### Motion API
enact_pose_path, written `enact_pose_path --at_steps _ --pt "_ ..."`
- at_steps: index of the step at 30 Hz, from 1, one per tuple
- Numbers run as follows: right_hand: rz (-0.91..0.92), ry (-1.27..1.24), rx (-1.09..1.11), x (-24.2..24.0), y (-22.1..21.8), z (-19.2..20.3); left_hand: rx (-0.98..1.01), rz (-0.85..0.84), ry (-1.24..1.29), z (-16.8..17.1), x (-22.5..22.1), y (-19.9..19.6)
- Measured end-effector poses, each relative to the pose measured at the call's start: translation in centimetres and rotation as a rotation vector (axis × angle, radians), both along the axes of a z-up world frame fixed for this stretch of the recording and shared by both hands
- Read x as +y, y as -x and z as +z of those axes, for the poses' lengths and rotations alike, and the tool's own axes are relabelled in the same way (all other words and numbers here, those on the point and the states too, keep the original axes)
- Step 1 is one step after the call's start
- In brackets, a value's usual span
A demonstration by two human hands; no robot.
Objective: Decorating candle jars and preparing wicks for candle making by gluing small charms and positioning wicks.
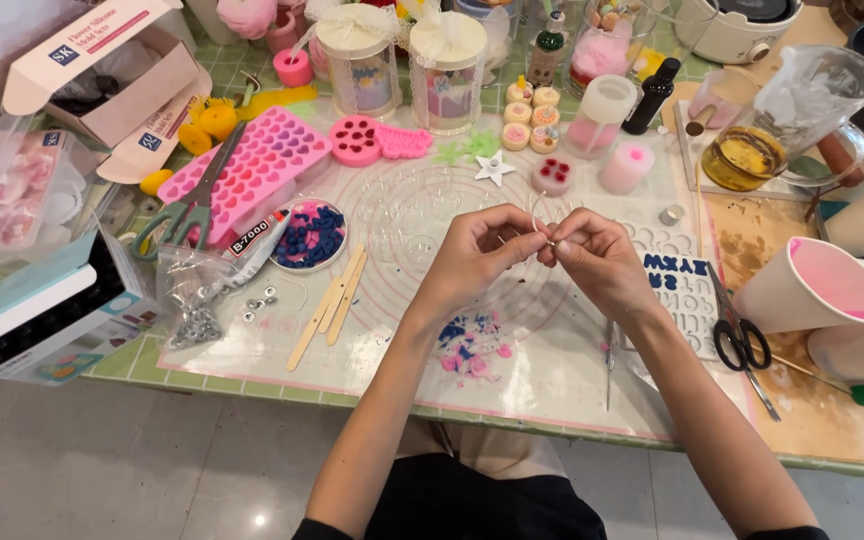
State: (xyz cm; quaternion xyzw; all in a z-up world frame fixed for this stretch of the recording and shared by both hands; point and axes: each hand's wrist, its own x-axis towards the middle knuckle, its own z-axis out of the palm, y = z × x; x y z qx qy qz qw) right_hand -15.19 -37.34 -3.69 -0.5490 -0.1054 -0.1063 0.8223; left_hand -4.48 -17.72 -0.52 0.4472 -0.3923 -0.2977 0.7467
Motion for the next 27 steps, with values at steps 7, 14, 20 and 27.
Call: enact_pose_path --at_steps 7,14,20,27 --pt "-0.006 -0.044 0.024 -0.5 0.0 -1.7 -0.106 0.012 -0.121 0.4 -0.4 -0.4" --pt "-0.069 -0.048 0.026 -0.5 0.0 -2.6 -0.044 0.001 -0.071 -0.9 -1.2 -0.7" --pt "-0.193 -0.022 0.021 -0.4 -0.1 -2.7 -0.166 0.312 -0.154 0.7 -0.8 1.1" --pt "-0.449 0.19 0.074 0.9 -0.2 -1.8 -0.695 0.664 -0.142 2.0 -0.5 2.7"
